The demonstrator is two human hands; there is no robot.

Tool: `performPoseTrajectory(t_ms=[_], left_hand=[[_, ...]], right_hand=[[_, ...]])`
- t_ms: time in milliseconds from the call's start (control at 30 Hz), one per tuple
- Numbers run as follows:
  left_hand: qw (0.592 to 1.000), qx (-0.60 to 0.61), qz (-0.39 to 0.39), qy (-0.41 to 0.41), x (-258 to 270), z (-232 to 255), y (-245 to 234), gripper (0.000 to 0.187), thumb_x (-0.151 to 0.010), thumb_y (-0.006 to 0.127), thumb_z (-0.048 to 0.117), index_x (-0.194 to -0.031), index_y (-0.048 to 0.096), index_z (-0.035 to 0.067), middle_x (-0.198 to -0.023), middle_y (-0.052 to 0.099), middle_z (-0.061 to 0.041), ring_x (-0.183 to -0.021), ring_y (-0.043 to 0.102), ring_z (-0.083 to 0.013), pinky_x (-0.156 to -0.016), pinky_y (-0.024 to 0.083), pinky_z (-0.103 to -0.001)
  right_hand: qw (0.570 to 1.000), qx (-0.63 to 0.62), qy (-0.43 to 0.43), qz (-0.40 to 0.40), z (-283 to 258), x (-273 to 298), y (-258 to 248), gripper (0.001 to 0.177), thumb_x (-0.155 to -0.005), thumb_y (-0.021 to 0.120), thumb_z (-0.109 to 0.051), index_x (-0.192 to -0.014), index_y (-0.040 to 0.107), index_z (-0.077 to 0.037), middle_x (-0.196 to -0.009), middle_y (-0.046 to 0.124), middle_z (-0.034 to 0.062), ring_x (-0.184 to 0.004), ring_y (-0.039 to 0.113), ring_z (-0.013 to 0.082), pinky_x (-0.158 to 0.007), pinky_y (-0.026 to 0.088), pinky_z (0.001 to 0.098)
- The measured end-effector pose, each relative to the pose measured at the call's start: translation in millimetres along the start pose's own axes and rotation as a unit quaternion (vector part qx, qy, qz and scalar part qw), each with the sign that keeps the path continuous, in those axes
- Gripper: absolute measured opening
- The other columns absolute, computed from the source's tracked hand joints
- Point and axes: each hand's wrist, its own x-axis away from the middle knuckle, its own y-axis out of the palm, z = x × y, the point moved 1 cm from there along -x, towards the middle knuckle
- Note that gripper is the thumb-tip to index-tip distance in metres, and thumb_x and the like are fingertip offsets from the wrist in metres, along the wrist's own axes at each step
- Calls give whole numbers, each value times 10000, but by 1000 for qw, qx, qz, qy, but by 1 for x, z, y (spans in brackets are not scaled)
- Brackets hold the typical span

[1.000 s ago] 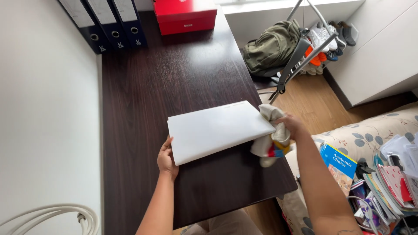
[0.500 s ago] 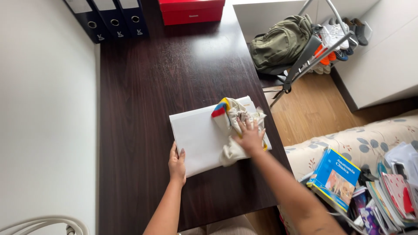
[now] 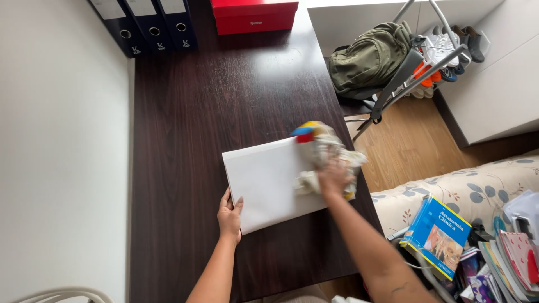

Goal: Packing items into a box, cleaning a desk surface, and organizing papers into a folder

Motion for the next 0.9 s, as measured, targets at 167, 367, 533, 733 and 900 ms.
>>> performPoseTrajectory(t_ms=[167, 367, 533, 733, 900], left_hand=[[1000, 13, 0, 14, -5, -11, -1, 599, -1020, 628, 93, -1574, 427, 195, -1509, 543, -145, -1347, 546, -302, -1040, 547, -427], [998, 25, 56, 24, -9, 4, 11, 724, -801, 783, 147, -1477, 536, 65, -1344, 682, -143, -1119, 678, -174, -922, 564, -297], [993, -114, -28, -5, 5, 28, 32, 572, -840, 780, 224, -1305, 487, 66, -1271, 678, -148, -1098, 676, -280, -903, 583, -437], [994, -62, 43, 75, 27, 73, 87, 588, -865, 849, 356, -1284, 581, 42, -1130, 670, -172, -1073, 654, -257, -918, 548, -422], [987, 62, 51, 141, 32, 183, 90, 450, -928, 786, 300, -1253, 564, 83, -1030, 680, -93, -950, 683, -203, -857, 587, -348]], right_hand=[[985, 91, 64, 132, -1, 80, -41, 695, -976, 572, -584, -1610, 367, -384, -1482, 485, 183, -1380, 447, 518, -949, 405, 789], [917, -54, -345, 194, -69, 224, -72, 603, -894, 624, -262, -1464, 535, -435, -1661, 247, 95, -1432, 346, 525, -977, 411, 745], [893, -39, -437, 99, 27, 225, -95, 513, -939, 604, -297, -1439, 566, -405, -1461, 478, 157, -1188, 531, 424, -884, 476, 561], [973, 107, 106, 176, 104, 179, -53, 478, -919, 612, -485, -1393, 576, -540, -1412, 591, 93, -1255, 576, 467, -801, 484, 675], [966, 53, 181, 177, 43, 53, -2, 515, -946, 588, -448, -1459, 553, -422, -1433, 524, 197, -1299, 463, 570, -881, 343, 820]])
